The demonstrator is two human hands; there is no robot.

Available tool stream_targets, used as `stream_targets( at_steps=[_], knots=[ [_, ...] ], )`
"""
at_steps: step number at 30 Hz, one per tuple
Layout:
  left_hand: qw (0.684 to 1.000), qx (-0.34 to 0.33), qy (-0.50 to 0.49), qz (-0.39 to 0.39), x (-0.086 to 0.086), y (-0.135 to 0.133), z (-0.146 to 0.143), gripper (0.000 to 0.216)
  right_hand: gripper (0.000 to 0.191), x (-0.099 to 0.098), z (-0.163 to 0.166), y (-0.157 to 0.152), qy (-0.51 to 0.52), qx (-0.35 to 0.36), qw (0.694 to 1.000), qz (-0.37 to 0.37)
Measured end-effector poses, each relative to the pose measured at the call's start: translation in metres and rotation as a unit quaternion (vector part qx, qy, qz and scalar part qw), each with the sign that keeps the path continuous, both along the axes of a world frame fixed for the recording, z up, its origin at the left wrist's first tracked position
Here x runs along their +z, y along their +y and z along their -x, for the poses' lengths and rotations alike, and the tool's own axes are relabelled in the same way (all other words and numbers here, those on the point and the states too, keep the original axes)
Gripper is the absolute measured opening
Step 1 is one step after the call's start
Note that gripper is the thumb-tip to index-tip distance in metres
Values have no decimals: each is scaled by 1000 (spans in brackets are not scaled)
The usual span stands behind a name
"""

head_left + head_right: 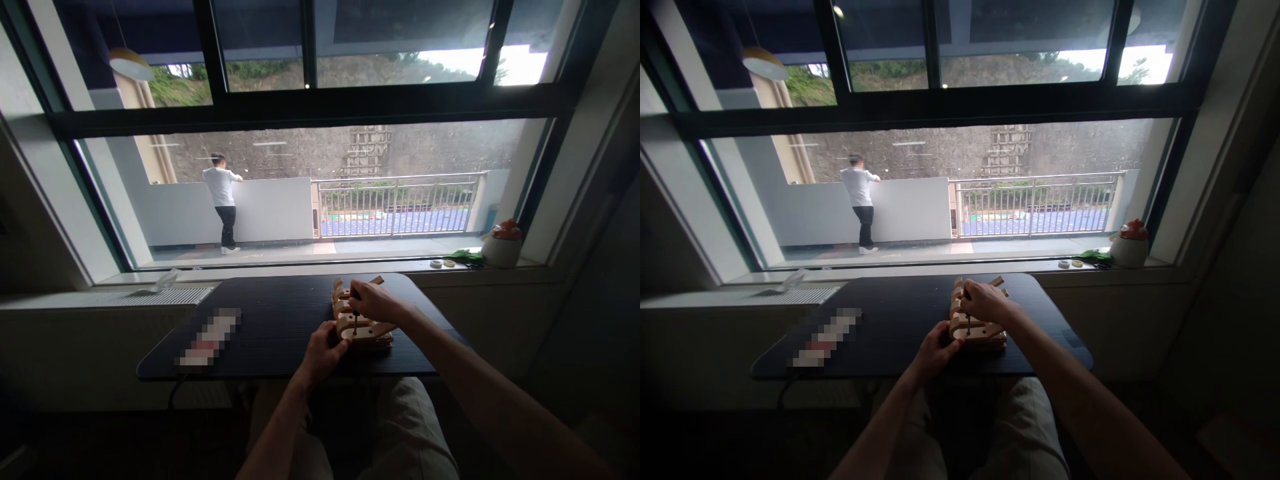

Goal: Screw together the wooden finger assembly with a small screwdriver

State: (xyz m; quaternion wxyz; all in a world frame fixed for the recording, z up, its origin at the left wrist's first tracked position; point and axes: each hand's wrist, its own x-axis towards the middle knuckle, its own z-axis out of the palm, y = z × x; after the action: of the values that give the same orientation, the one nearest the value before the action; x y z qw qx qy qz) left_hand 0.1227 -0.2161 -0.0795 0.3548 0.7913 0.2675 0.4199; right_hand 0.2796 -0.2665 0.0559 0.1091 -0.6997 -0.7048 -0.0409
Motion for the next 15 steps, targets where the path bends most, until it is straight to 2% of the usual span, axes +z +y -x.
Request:
stream_targets(
  at_steps=[6, 11, 15],
  knots=[
    [1000, 0, 11, -15, -3, 2, -1, 21, 28, -7, 19, 1, -66, 38, 995, -56],
    [1000, -3, 5, 1, 3, -2, 0, 20, 27, -13, 20, 4, -28, -56, 994, -94],
    [995, -59, 2, 83, 11, -3, 13, 30, 27, -13, 11, -2, -17, -64, 993, -96]
  ],
)
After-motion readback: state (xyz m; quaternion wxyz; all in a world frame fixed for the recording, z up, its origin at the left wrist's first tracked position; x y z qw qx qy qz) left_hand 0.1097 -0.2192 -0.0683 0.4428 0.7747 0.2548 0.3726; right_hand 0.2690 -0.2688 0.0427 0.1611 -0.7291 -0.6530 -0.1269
